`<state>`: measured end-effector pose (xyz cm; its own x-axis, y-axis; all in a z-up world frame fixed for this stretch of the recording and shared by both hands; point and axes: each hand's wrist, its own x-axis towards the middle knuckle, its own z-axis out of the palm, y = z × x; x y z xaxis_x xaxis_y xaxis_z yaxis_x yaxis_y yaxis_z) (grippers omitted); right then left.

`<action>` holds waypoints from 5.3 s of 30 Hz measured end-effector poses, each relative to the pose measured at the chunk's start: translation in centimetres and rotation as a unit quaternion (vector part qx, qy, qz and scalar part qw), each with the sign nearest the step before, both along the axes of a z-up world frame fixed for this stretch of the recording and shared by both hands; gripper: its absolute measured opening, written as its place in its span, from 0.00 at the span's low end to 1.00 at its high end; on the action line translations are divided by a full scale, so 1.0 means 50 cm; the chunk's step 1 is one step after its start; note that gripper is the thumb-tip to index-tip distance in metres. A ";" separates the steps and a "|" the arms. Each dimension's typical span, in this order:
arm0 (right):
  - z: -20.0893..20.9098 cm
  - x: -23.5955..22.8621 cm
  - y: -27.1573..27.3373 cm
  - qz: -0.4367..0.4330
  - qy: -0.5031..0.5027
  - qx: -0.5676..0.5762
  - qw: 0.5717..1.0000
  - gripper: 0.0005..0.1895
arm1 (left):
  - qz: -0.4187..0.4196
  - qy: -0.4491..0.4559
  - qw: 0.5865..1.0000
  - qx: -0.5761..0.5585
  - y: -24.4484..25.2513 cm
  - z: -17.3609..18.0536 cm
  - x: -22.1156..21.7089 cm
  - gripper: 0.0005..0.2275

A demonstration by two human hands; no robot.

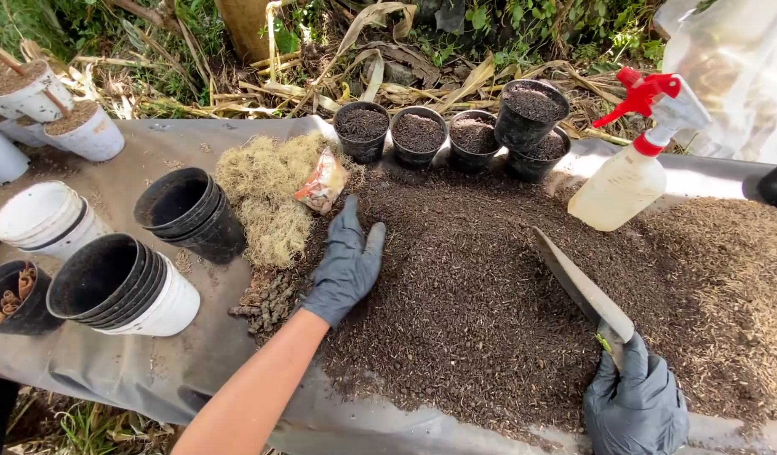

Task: Mixing potting soil on a table using a hand trowel and gloved hands

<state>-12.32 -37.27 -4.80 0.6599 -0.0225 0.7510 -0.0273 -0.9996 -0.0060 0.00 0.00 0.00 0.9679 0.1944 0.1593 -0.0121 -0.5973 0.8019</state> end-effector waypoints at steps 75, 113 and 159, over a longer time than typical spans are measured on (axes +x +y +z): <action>0.150 0.175 -0.136 0.072 0.176 -0.209 0.959 0.32 | -0.173 -0.013 0.983 0.054 0.007 0.029 0.022 0.17; 0.249 0.386 0.225 0.273 0.319 0.101 0.902 0.18 | 0.019 0.077 0.990 -0.120 0.017 0.063 0.009 0.29; 0.240 0.084 0.045 -0.145 0.461 0.166 0.859 0.22 | -0.169 -0.085 0.977 0.096 0.001 -0.010 0.015 0.25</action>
